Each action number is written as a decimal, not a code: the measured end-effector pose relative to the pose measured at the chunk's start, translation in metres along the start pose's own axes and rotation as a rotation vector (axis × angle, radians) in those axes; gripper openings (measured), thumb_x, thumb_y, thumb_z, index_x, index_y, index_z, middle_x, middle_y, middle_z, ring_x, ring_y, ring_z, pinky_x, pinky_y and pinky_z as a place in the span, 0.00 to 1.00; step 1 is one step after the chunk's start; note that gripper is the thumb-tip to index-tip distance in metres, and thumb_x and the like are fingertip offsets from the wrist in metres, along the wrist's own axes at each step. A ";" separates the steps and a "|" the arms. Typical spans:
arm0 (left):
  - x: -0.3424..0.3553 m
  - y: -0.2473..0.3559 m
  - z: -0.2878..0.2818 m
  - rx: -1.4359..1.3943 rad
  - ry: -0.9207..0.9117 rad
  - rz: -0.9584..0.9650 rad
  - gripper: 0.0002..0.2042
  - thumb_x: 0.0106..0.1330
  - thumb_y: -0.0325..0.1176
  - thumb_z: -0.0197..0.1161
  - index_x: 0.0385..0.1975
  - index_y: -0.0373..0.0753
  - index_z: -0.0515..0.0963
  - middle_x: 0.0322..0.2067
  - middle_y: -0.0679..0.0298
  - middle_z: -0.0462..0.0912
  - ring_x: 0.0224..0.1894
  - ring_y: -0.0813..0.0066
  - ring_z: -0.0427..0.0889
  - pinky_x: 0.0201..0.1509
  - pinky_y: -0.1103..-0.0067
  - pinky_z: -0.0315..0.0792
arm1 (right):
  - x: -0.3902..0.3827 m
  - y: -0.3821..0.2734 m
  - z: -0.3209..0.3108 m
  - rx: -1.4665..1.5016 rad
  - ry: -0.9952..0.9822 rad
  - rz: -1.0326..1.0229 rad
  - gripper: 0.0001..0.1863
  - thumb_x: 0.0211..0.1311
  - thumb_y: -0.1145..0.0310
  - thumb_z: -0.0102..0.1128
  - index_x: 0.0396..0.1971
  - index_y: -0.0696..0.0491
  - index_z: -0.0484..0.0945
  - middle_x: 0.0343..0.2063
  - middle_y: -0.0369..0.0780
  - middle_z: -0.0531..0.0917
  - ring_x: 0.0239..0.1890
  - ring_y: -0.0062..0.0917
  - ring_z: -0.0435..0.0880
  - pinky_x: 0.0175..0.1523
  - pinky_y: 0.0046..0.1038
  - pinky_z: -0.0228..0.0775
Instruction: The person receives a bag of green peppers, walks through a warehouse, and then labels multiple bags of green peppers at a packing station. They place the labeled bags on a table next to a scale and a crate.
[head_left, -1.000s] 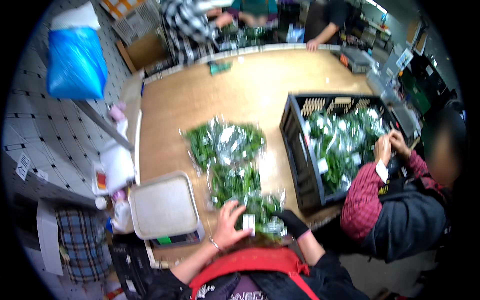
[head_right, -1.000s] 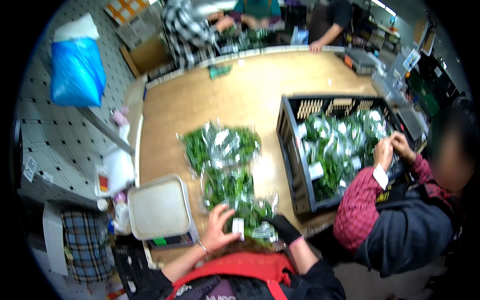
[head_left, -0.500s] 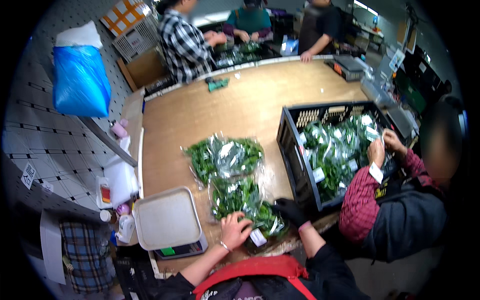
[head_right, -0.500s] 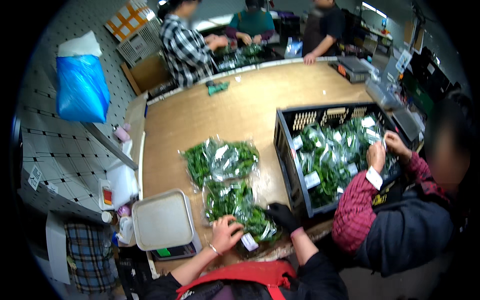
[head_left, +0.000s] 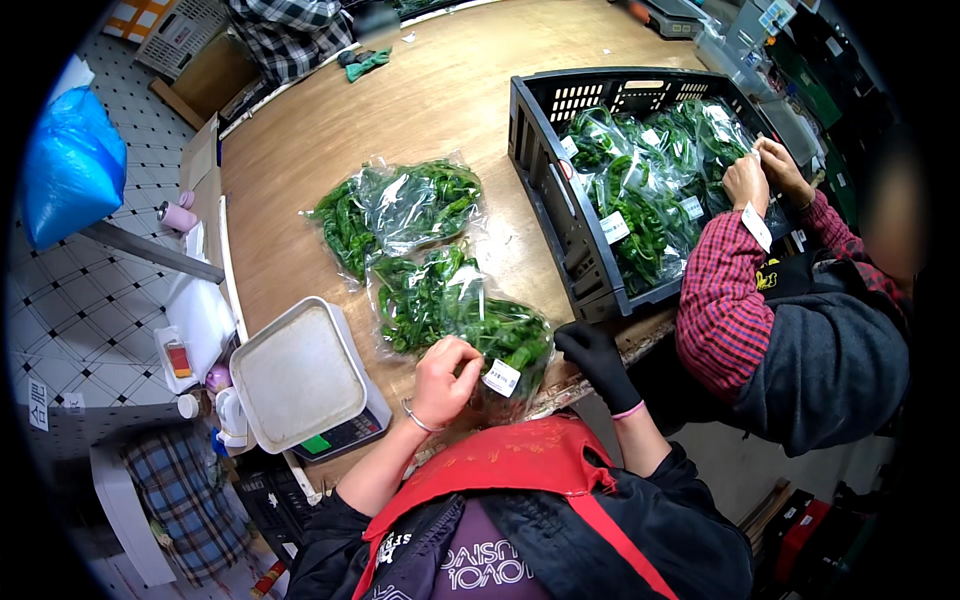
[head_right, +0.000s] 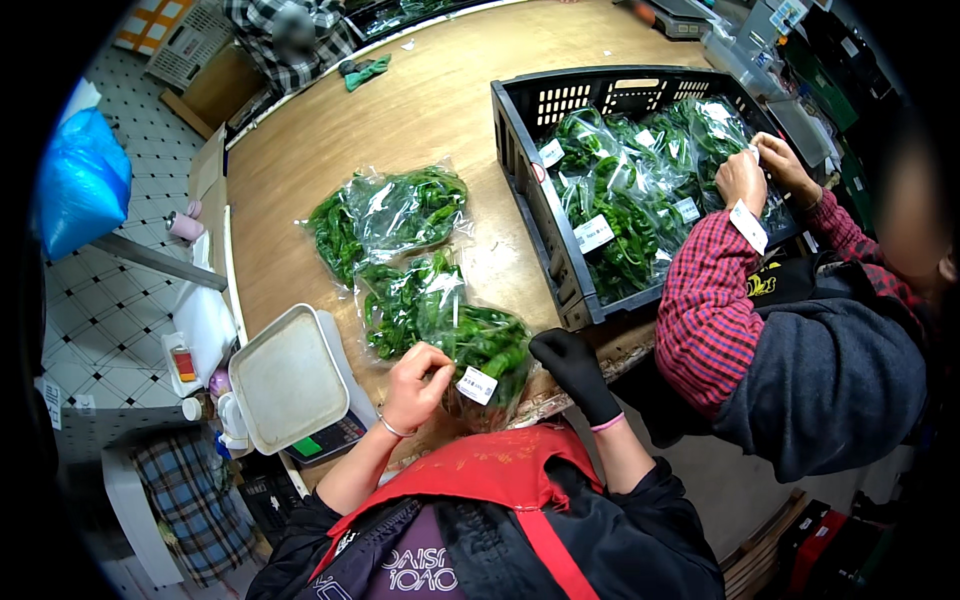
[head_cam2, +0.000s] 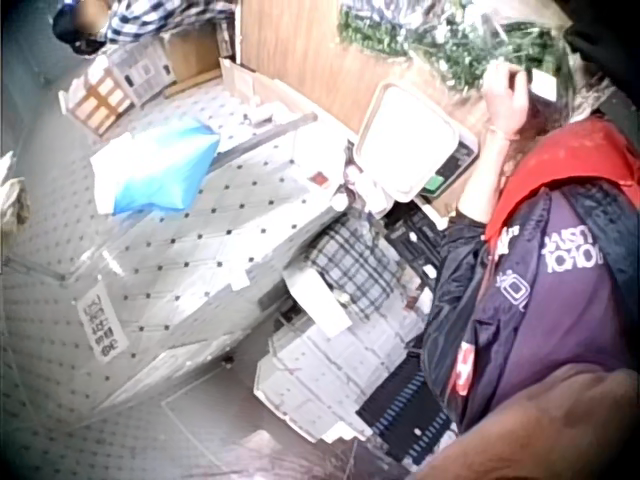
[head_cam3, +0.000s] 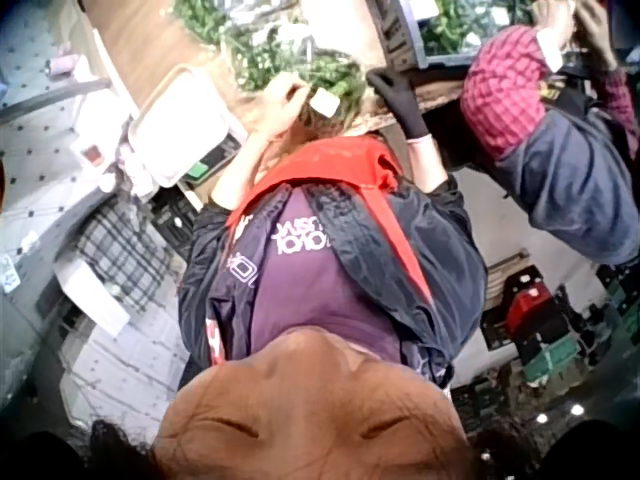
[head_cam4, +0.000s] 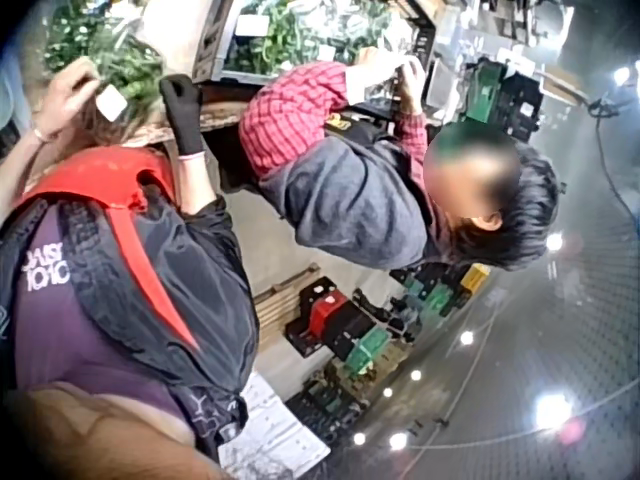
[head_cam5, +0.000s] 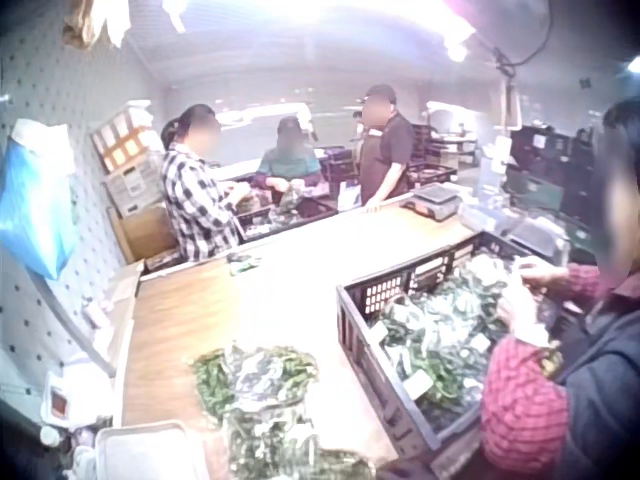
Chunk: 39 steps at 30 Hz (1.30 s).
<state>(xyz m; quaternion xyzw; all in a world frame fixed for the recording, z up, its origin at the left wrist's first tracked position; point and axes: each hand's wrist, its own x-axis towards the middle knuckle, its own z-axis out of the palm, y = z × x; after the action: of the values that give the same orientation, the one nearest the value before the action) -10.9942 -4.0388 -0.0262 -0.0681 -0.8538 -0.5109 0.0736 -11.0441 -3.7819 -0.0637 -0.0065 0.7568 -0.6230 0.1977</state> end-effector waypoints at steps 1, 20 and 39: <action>0.000 0.003 -0.002 -0.069 0.014 -0.088 0.02 0.56 0.25 0.60 0.25 0.34 0.75 0.25 0.62 0.75 0.28 0.68 0.75 0.34 0.76 0.69 | 0.003 0.005 0.001 -0.047 0.024 -0.055 0.13 0.57 0.65 0.62 0.35 0.59 0.78 0.27 0.36 0.81 0.31 0.19 0.79 0.37 0.23 0.70; -0.075 -0.023 -0.014 -0.767 -0.065 -0.695 0.03 0.65 0.26 0.57 0.34 0.34 0.74 0.28 0.67 0.77 0.31 0.82 0.77 0.38 0.84 0.73 | 0.028 -0.004 0.034 0.211 -0.502 0.189 0.33 0.47 0.65 0.70 0.54 0.61 0.69 0.45 0.41 0.79 0.47 0.22 0.76 0.55 0.25 0.66; -0.013 0.028 -0.019 0.125 0.034 -0.062 0.14 0.53 0.29 0.66 0.39 0.33 0.78 0.30 0.60 0.74 0.31 0.71 0.75 0.34 0.79 0.69 | 0.090 -0.080 0.035 -0.322 -0.900 -0.025 0.29 0.44 0.68 0.66 0.49 0.61 0.73 0.34 0.40 0.82 0.35 0.20 0.79 0.43 0.23 0.71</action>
<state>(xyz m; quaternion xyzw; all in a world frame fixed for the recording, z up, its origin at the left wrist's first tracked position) -10.9745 -4.0430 0.0047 -0.0284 -0.8844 -0.4596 0.0764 -11.1355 -3.8559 -0.0198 -0.3153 0.6825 -0.4356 0.4950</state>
